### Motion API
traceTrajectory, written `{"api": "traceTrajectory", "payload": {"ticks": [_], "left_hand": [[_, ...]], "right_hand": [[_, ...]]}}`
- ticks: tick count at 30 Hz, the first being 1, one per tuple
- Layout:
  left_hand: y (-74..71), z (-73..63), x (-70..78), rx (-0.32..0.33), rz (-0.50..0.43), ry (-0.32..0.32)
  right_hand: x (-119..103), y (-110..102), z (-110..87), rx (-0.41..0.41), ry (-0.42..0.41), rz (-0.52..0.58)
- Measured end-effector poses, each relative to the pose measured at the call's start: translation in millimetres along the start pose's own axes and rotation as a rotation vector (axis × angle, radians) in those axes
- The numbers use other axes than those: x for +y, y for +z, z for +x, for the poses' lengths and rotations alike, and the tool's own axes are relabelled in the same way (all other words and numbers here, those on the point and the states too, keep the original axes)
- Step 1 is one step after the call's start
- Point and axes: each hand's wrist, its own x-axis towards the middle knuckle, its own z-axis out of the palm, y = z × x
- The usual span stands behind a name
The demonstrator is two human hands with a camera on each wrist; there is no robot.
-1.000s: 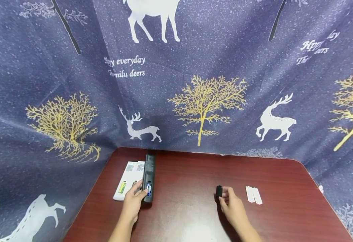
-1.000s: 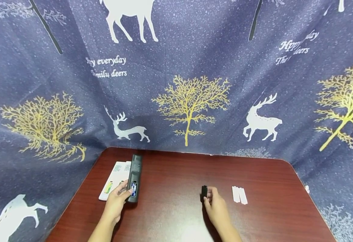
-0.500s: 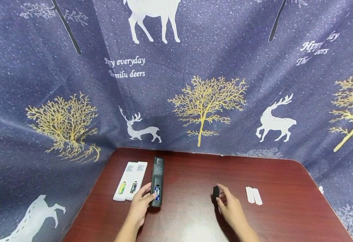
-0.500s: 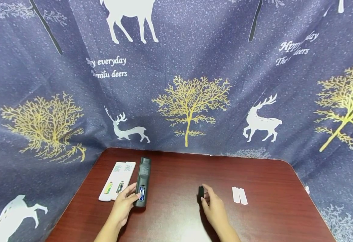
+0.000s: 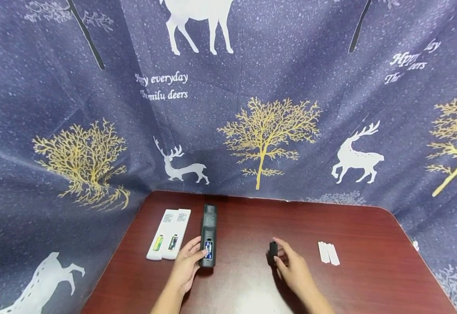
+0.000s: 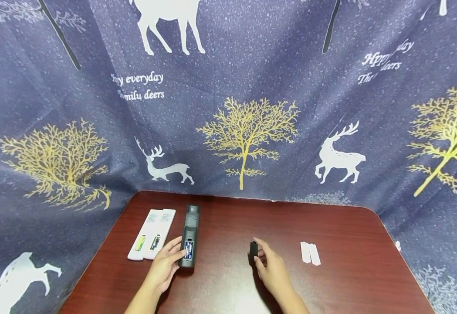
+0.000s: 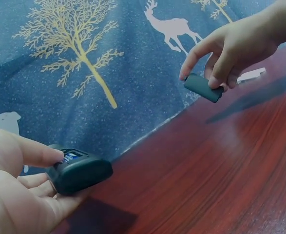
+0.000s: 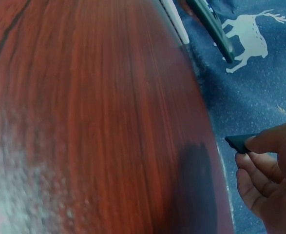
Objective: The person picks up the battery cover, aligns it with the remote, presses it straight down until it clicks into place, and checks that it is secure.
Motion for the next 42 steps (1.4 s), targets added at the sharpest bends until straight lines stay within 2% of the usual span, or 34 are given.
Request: {"api": "traceTrajectory", "payload": {"ticks": [7, 14, 25, 32, 42], "left_hand": [[6.7, 0.3, -3.4, -0.037, -0.048, -0.021], [12.6, 1.1, -9.3, -0.094, -0.064, -0.027], [20.6, 1.2, -19.9, -0.191, -0.088, -0.048], [27.7, -1.6, -23.9, -0.22, -0.085, -0.049], [37.0, -4.6, -27.1, -0.261, -0.135, -0.077]], "right_hand": [[-5, 5, 0.9, -0.007, -0.057, 0.009], [-12, 8, 2.1, -0.073, -0.006, 0.068], [-18, 12, 1.1, -0.092, -0.007, 0.115], [-21, 17, 0.1, -0.115, -0.016, 0.11], [-26, 19, 0.9, -0.126, -0.002, 0.156]]}}
